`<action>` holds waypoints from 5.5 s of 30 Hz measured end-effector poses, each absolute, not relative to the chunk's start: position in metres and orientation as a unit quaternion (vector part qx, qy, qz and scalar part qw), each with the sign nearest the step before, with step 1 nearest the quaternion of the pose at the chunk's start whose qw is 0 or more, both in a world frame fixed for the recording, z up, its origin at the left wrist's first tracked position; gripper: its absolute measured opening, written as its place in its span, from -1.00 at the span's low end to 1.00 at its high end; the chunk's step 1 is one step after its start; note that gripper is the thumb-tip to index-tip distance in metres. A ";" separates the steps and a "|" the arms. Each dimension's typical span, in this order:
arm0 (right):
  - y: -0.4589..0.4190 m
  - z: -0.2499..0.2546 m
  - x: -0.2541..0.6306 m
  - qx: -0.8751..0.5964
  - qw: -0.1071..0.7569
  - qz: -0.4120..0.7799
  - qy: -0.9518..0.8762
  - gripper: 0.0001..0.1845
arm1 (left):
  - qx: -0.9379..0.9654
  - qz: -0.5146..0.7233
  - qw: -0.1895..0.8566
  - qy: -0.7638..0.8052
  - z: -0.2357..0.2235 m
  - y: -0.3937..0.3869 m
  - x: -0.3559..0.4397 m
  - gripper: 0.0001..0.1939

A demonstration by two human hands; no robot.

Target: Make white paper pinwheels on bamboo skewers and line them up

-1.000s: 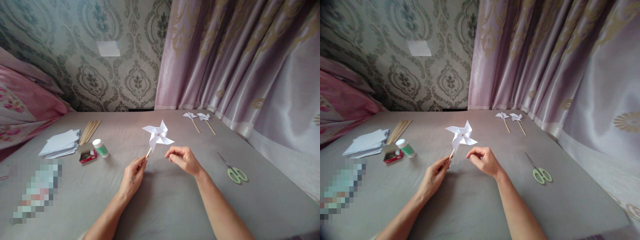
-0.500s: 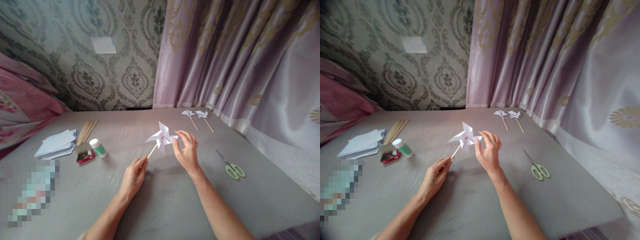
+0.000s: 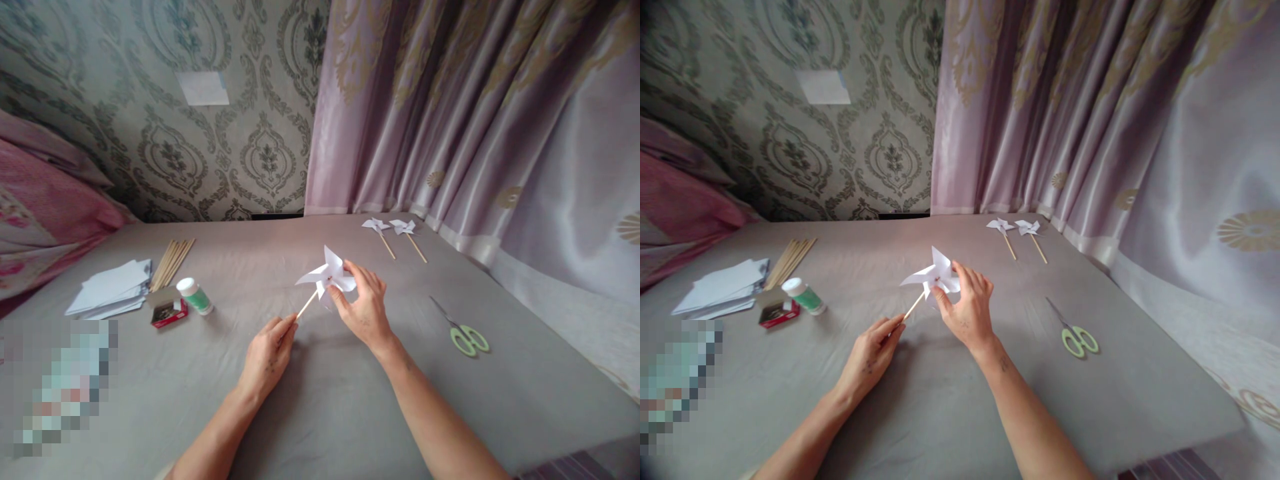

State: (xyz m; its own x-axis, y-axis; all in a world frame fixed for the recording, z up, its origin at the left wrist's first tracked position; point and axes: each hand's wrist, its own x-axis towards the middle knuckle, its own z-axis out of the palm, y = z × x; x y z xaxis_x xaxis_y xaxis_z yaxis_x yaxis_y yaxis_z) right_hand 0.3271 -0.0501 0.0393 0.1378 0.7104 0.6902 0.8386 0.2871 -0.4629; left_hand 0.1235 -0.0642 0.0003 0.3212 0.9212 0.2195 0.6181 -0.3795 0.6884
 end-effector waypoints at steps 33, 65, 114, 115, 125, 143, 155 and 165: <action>-0.054 0.024 0.303 -0.682 0.425 -0.093 -0.588 -0.47 | 0.795 0.273 0.193 0.506 0.001 -0.069 0.128 -0.62; -0.052 0.049 0.340 -0.591 0.441 -0.103 -0.668 -0.57 | 0.635 0.338 0.483 0.499 0.002 -0.059 0.125 -0.44; -0.045 0.099 0.318 -0.527 0.231 0.184 -0.797 -0.56 | 0.533 0.421 0.593 0.433 0.011 -0.054 0.118 -0.64; -0.047 0.100 0.316 -0.520 0.233 0.201 -0.797 -0.61 | 0.533 0.422 0.593 0.432 0.011 -0.054 0.118 -0.64; -0.046 0.110 0.313 -0.625 0.241 0.004 -0.742 -0.54 | 0.531 0.421 0.594 0.434 0.007 -0.053 0.119 -0.64; -0.079 0.035 0.295 -0.570 0.321 0.313 -0.688 -0.74 | 0.371 0.483 0.681 0.406 0.022 -0.049 0.153 -0.58; -0.079 0.016 0.327 -0.637 0.416 0.262 -0.594 -0.79 | 0.365 0.505 0.678 0.390 0.015 -0.029 0.208 -0.60; -0.066 0.011 0.335 -0.664 0.423 0.238 -0.569 -0.85 | 0.394 0.487 0.666 0.404 0.010 -0.017 0.226 -0.56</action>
